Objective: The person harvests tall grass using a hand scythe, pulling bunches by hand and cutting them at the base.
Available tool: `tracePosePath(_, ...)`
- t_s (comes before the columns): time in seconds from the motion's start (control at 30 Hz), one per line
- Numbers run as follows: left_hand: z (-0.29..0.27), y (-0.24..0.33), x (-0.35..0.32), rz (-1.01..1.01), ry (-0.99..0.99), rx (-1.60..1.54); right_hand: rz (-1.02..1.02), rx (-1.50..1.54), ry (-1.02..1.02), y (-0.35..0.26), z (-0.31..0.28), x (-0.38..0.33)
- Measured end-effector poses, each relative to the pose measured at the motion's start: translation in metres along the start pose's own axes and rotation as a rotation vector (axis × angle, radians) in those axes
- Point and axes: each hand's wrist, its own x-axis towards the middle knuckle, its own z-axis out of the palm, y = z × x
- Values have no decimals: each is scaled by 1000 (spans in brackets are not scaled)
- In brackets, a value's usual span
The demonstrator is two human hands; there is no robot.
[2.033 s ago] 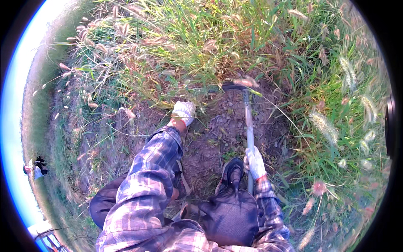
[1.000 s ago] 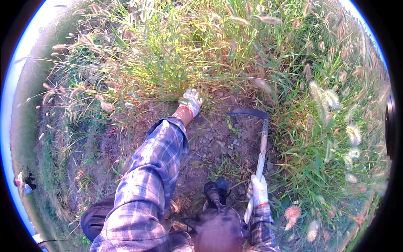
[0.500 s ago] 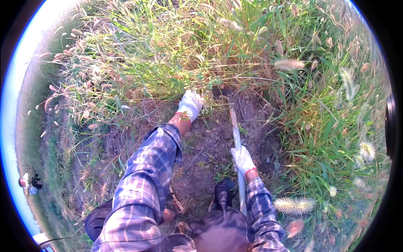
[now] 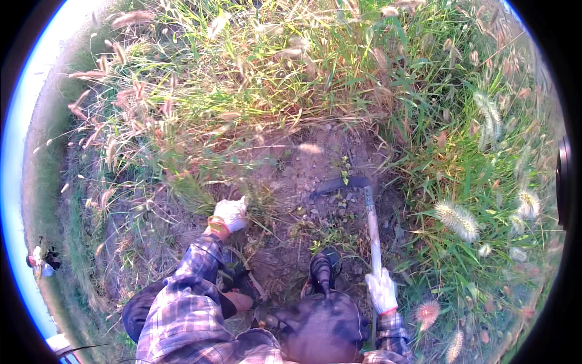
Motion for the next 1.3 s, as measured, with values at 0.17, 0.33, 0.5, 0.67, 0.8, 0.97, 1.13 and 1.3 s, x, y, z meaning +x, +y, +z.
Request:
tracePosePath(0.17, -12, -33, 19, 86, 359, -13, -134, 84, 430, 27, 33, 102)
tracePosePath(0.33, -7, 4, 73, 436, 626, 243, 95, 706, 360, -67, 13, 142)
tracePosePath(0.5, -49, 68, 126, 587, 698, -13, 133, 767, 407, -65, 23, 145)
tracePosePath(0.67, -71, 125, 175, 791, 779, -123, 78, 936, 194, -71, 42, 208)
tracePosePath(0.8, -102, 145, 217, 702, 845, -13, 115, 642, -171, -104, 50, 192)
tracePosePath(0.97, -133, 134, 256, 326, 500, -64, 72, 724, -264, -108, 47, 187)
tracePosePath(1.13, -145, 143, 266, 237, 661, 339, 85, 754, -245, -95, 49, 221)
tracePosePath(1.3, -120, 121, 258, 372, 748, 121, 62, 694, -194, -50, 62, 175)
